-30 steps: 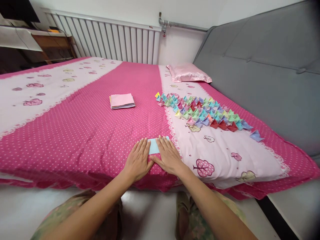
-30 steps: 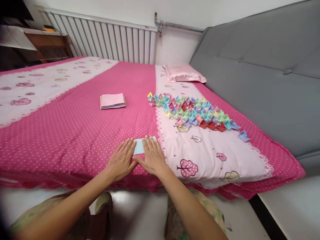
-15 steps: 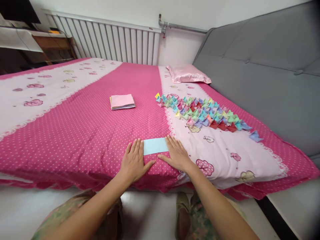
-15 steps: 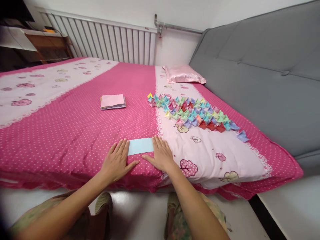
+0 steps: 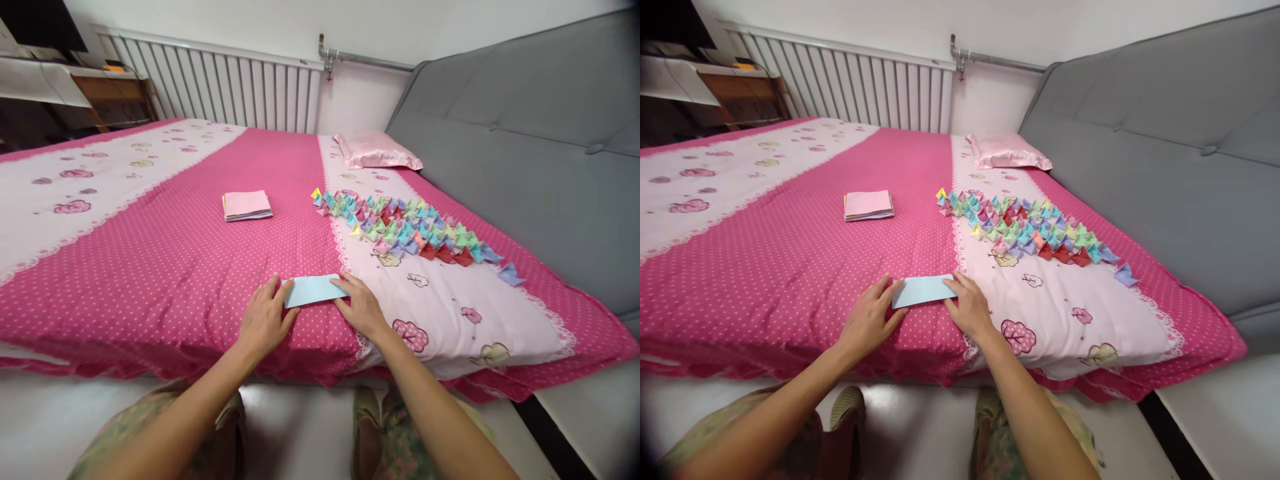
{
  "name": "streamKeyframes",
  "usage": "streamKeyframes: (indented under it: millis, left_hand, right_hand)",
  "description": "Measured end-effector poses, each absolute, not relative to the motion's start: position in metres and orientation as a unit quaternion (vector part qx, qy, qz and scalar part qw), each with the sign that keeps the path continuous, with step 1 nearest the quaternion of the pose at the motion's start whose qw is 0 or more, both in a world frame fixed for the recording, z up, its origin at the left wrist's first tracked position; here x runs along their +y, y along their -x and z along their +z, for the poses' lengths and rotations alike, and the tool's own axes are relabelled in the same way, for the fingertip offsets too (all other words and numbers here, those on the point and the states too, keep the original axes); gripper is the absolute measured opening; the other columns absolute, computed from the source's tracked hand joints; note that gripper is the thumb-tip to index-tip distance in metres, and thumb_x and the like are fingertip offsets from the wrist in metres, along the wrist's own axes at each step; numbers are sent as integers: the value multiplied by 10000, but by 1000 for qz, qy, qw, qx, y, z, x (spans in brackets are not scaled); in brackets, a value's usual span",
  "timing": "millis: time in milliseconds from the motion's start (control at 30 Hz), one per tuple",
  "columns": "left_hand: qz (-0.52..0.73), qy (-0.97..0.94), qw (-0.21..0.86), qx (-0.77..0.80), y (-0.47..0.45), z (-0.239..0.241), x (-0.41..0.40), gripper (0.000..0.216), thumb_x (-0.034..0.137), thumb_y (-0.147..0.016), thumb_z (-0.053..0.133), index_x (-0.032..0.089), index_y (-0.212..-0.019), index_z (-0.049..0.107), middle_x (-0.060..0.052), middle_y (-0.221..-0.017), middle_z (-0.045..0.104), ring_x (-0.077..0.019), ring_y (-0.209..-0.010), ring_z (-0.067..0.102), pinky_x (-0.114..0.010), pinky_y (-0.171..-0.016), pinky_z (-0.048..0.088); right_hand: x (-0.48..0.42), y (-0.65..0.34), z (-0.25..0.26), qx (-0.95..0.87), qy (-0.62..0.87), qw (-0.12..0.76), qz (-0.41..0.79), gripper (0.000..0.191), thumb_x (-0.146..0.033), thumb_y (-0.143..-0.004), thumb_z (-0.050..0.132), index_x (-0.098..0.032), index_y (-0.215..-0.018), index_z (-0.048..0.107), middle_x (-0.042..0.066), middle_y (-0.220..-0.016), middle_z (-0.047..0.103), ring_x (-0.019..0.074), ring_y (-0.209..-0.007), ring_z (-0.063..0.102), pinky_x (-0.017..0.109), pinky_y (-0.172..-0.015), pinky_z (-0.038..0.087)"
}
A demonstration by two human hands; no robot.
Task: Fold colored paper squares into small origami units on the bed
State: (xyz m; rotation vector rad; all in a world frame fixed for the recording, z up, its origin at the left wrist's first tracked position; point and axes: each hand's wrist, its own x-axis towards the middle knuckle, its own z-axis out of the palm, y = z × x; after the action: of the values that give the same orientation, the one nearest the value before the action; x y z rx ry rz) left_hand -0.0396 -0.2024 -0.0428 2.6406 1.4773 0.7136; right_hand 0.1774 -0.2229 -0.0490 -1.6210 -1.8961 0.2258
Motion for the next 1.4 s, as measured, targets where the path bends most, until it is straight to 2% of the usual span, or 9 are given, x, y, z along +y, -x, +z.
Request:
streamKeyframes:
  millis: [133, 233, 333, 400, 500, 833, 1133, 1267, 1400]
  left_hand:
    - [293, -827, 95, 471, 41, -35, -197, 322, 206, -811, 412, 187, -1104, 544, -123, -1242, 460, -253, -1079, 479, -437, -907, 382]
    - [396, -778, 217, 436, 42, -22, -197, 246, 253, -823, 418, 175, -928, 627, -94, -1161, 539, -228, -1049, 499, -399, -903, 385]
    - [454, -662, 412, 431, 42, -10, -200, 245, 335, -798, 479, 157, -773, 645, -54, -833, 647, -182, -776, 588, -293, -704, 464]
    - [455, -566, 543, 420, 42, -6, -202, 237, 352, -773, 523, 154, -707, 637, -9, -630, 617, -126, -578, 559, -227, -567, 446]
    - [432, -466, 664, 393, 41, -6, -204, 181, 323, -733, 591, 150, -737, 642, -2, -614, 623, -98, -526, 544, -203, -552, 436]
    - [376, -426, 725, 389, 36, -14, -207, 298, 283, -670, 665, 119, -917, 635, -63, -748, 678, -143, -624, 604, -248, -633, 462]
    - [382, -465, 686, 410, 38, -11, -205, 325, 325, -685, 652, 114, -929, 615, -96, -851, 658, -162, -729, 608, -239, -656, 454]
    - [359, -467, 672, 449, 38, -11, -208, 394, 375, -677, 651, 102, -953, 584, -119, -860, 647, -183, -736, 615, -266, -645, 460]
    - [308, -422, 777, 351, 32, -12, -214, 415, 429, -753, 549, 97, -1000, 576, -151, -971, 629, -224, -829, 613, -344, -784, 450]
  right_hand:
    - [-221, -174, -44, -670, 601, 415, 131, 277, -172, -750, 487, -243, -963, 649, 57, -1208, 524, 209, -1106, 478, 394, -959, 342]
    - [-221, -170, -38, -607, 566, 514, 218, 179, -286, -744, 555, -214, -859, 672, 62, -1071, 615, 217, -1004, 547, 391, -910, 384]
    - [-224, -165, -33, -515, 499, 578, 390, 220, -349, -722, 590, -187, -855, 655, 35, -844, 680, 201, -776, 620, 357, -752, 473]
    - [-227, -160, -32, -453, 451, 590, 493, 244, -345, -712, 610, -184, -892, 641, 15, -786, 684, 184, -697, 627, 335, -692, 490]
    - [-231, -155, -33, -386, 422, 594, 565, 272, -328, -684, 646, -176, -909, 635, 13, -783, 689, 173, -680, 631, 318, -679, 495]
    - [-236, -154, -29, -354, 386, 570, 633, 331, -295, -620, 705, -161, -912, 627, 35, -832, 692, 192, -736, 637, 315, -704, 488]
    - [-233, -155, -36, -360, 401, 597, 595, 230, -239, -627, 701, -162, -837, 651, 36, -806, 697, 185, -721, 634, 344, -752, 469]
    - [-228, -159, -39, -388, 453, 687, 414, 168, -246, -663, 671, -197, -823, 669, 14, -811, 694, 185, -777, 621, 362, -802, 449]
    - [-235, -159, -34, -555, 473, 646, 226, 182, -198, -684, 653, -267, -848, 687, 27, -1036, 634, 213, -995, 532, 396, -903, 384]
